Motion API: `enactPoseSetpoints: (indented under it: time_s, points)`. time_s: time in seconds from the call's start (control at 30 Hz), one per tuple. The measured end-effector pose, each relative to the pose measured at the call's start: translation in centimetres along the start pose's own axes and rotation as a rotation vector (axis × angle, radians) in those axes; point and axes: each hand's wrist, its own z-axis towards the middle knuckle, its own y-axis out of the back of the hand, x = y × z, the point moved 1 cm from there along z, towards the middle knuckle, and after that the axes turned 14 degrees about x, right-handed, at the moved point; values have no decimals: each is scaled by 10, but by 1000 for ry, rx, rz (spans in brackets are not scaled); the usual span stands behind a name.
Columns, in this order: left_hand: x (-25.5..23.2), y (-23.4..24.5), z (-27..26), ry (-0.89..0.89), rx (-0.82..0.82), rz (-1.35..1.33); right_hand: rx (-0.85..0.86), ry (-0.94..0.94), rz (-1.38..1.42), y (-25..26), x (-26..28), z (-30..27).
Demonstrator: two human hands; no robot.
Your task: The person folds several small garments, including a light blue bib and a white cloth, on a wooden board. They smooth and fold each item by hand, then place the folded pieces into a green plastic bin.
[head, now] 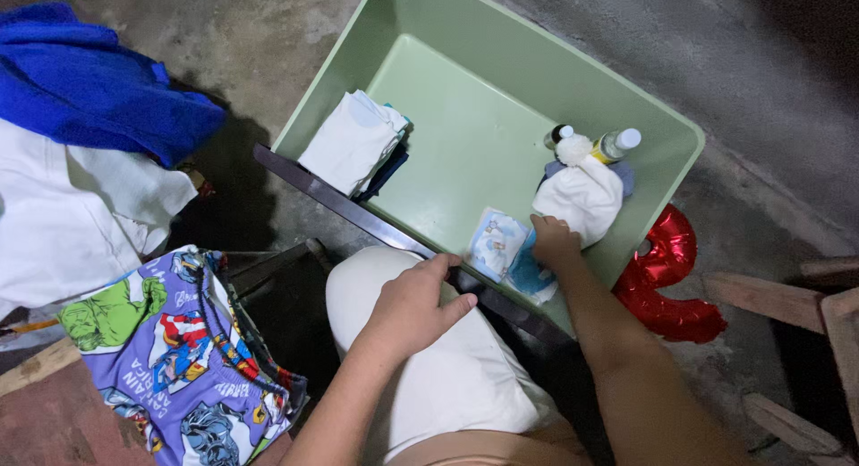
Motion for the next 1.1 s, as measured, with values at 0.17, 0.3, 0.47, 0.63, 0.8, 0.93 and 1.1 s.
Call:
enactPoseSetpoints:
  time_s: [0.17,0.3,0.47,0.63,0.8,0.93,1.1]
  points:
    - [3,-1,2,-11,-9,15,181,-103,-282,-4,1,-6]
    - [6,-3,3,-24,-18,23,276,-156,-311,5,-1,-6]
    - [9,-4,3,-39,-19,10,370,-42,-393,24,10,-18]
    - [10,-3,3,-12,-9,-9,628,82,-449,69,27,-38]
    - [10,-2,1,-30,-20,-11,756,126,-397,102,48,-47]
    - [9,-1,1,-32,-25,-10,724,209,-275,102,51,-28]
    - [9,-4,1,-22,-23,-26,559,211,6,72,44,37]
